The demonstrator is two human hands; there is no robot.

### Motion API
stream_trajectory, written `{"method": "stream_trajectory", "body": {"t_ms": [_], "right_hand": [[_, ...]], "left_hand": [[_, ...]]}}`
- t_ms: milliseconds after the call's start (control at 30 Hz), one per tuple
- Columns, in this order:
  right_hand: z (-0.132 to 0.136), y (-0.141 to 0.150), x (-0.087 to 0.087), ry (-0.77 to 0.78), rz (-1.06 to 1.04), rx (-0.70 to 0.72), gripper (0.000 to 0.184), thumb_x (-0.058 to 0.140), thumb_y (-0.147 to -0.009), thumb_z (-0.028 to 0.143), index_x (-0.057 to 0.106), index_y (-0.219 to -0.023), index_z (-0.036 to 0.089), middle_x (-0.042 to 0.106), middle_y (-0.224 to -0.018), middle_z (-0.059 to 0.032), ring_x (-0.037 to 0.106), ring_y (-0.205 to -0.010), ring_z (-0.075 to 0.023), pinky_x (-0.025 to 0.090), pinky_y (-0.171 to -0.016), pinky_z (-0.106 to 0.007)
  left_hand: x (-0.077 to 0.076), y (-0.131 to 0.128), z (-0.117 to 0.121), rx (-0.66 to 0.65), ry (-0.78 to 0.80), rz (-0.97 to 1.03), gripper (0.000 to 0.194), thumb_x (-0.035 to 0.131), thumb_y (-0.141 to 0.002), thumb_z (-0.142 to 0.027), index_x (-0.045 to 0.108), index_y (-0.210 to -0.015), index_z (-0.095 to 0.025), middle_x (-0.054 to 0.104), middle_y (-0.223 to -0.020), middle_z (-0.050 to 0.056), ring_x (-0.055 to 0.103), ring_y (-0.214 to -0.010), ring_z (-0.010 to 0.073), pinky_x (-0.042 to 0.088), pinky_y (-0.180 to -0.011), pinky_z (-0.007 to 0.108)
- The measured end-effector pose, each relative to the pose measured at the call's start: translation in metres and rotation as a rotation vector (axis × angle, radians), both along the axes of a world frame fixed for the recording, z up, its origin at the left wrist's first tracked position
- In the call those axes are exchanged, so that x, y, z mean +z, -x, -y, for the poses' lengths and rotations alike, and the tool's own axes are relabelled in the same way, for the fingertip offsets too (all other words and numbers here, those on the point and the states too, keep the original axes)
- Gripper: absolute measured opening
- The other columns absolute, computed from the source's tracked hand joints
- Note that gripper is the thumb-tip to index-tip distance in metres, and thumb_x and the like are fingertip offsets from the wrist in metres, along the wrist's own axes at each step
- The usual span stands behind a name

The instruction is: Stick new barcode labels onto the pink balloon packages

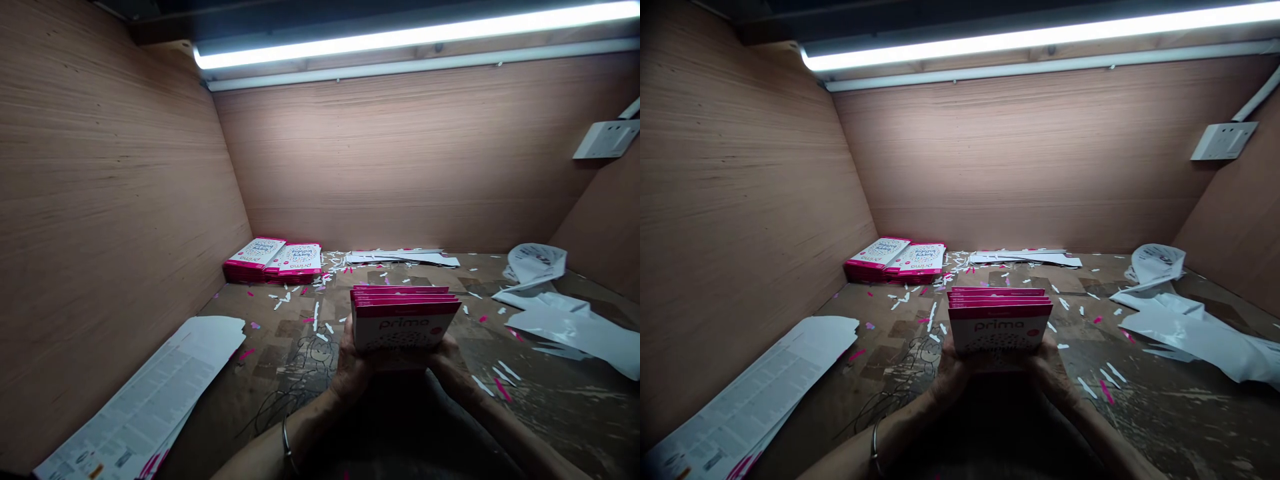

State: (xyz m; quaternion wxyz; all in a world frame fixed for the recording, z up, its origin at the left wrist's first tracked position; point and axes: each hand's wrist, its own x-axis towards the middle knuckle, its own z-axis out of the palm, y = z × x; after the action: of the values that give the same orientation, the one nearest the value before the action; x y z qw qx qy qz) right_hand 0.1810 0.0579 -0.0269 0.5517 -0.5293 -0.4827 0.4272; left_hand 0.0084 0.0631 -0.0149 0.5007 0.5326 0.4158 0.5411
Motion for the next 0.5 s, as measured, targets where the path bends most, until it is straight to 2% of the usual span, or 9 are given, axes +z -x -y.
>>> {"method": "stream_trajectory", "body": {"t_ms": [67,167,267,333,433,500], "right_hand": [[0.0,-0.001,-0.002,-0.024,-0.021,-0.043,0.031,0.078,-0.047,0.025,0.06,-0.072,0.018,0.065,-0.077,-0.0042,0.058,-0.074,-0.0252,0.05,-0.061,-0.033],[-0.001,0.001,0.005,-0.001,-0.132,-0.036,0.034,0.08,-0.043,0.022,0.061,-0.071,0.018,0.066,-0.073,-0.0029,0.059,-0.07,-0.0239,0.05,-0.06,-0.032],[-0.002,0.01,0.021,0.133,-0.306,0.168,0.04,0.081,-0.045,0.021,0.063,-0.08,0.016,0.068,-0.075,-0.0038,0.062,-0.069,-0.0246,0.052,-0.063,-0.036],[-0.004,0.021,0.027,0.201,-0.392,0.286,0.041,0.081,-0.046,0.02,0.063,-0.082,0.015,0.069,-0.076,-0.0058,0.064,-0.07,-0.0256,0.052,-0.068,-0.039],[-0.011,0.036,0.021,0.276,-0.447,0.373,0.043,0.082,-0.043,0.019,0.064,-0.082,0.013,0.069,-0.077,-0.0079,0.064,-0.069,-0.0264,0.052,-0.069,-0.04],[-0.023,0.038,0.011,0.322,-0.352,0.462,0.04,0.08,-0.047,0.028,0.065,-0.081,0.012,0.069,-0.076,-0.0087,0.064,-0.067,-0.0254,0.053,-0.067,-0.038]], "left_hand": [[0.0,0.003,-0.002,-0.016,0.041,-0.005,0.054,0.079,-0.05,-0.025,0.058,-0.099,-0.015,0.066,-0.094,0.006,0.059,-0.085,0.0233,0.049,-0.073,0.032],[0.011,0.01,-0.003,-0.162,0.125,0.089,0.049,0.078,-0.051,-0.02,0.059,-0.096,-0.014,0.067,-0.087,0.005,0.06,-0.083,0.023,0.049,-0.071,0.032],[0.029,0.017,-0.002,-0.264,0.225,0.273,0.045,0.073,-0.057,-0.019,0.059,-0.1,-0.01,0.069,-0.089,0.01,0.063,-0.081,0.0259,0.05,-0.073,0.038],[0.035,0.022,-0.002,-0.258,0.329,0.368,0.042,0.07,-0.061,-0.02,0.059,-0.099,-0.008,0.069,-0.088,0.014,0.065,-0.079,0.0283,0.05,-0.075,0.043],[0.027,0.029,-0.005,-0.214,0.477,0.487,0.043,0.069,-0.061,-0.017,0.06,-0.101,-0.006,0.069,-0.09,0.017,0.065,-0.081,0.0305,0.049,-0.078,0.046],[0.015,0.033,-0.009,-0.175,0.549,0.546,0.045,0.068,-0.06,-0.013,0.058,-0.103,-0.005,0.069,-0.091,0.017,0.065,-0.083,0.0318,0.048,-0.08,0.048]]}}
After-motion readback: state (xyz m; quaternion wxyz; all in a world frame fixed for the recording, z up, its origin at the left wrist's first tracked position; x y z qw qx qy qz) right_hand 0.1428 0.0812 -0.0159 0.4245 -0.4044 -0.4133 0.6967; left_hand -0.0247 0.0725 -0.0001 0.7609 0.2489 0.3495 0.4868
